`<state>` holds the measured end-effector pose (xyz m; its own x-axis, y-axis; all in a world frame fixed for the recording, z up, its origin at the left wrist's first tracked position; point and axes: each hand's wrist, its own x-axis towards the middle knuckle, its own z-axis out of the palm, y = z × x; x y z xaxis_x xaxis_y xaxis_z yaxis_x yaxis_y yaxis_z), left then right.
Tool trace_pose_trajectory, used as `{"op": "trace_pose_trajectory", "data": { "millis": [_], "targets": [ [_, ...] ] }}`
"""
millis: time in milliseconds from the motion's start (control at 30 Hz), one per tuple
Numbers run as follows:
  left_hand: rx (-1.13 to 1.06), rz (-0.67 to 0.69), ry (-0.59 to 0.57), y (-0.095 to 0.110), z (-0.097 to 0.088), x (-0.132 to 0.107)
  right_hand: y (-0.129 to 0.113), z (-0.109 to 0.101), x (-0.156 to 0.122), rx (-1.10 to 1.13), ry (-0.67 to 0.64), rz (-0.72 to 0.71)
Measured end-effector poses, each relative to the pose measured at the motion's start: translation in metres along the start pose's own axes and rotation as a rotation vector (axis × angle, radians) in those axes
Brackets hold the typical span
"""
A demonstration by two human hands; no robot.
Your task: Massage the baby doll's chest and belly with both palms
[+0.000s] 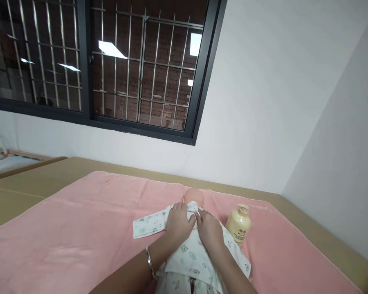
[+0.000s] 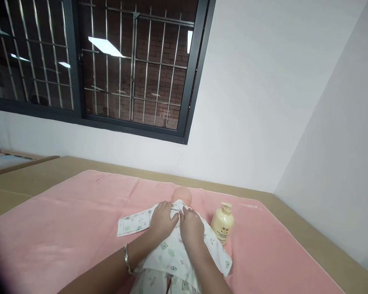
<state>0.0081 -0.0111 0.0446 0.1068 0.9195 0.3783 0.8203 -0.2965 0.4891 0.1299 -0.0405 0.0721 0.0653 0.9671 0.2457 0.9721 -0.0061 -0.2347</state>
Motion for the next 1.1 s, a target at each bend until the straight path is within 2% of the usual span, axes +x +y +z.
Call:
{"op": "trace_pose_trajectory", "data": {
  "millis": [167, 333, 467, 667, 900, 1100],
  "targets": [
    [-0.067, -0.007, -0.077, -0.008, 0.006, 0.010, 0.012, 0.005, 0.009, 0.058, 0.024, 0.013],
    [-0.077, 0.017, -0.107, -0.009, 0.006, 0.013, 0.020, 0.009, 0.015, 0.091, -0.048, -0.021],
    [-0.053, 0.044, -0.082, -0.004, 0.002, 0.009, 0.019, 0.007, 0.012, 0.111, -0.028, -0.104],
    [0.020, 0.039, -0.020, -0.001, -0.003, 0.002, 0.002, 0.004, 0.001, -0.065, 0.014, -0.005],
    [-0.043, 0.047, -0.088, -0.009, 0.006, 0.010, 0.013, 0.004, 0.012, -0.024, -0.032, -0.032],
    [0.065, 0.034, 0.005, 0.000, 0.000, 0.001, -0.002, 0.010, 0.002, -0.175, 0.007, -0.007]
  ]
}}
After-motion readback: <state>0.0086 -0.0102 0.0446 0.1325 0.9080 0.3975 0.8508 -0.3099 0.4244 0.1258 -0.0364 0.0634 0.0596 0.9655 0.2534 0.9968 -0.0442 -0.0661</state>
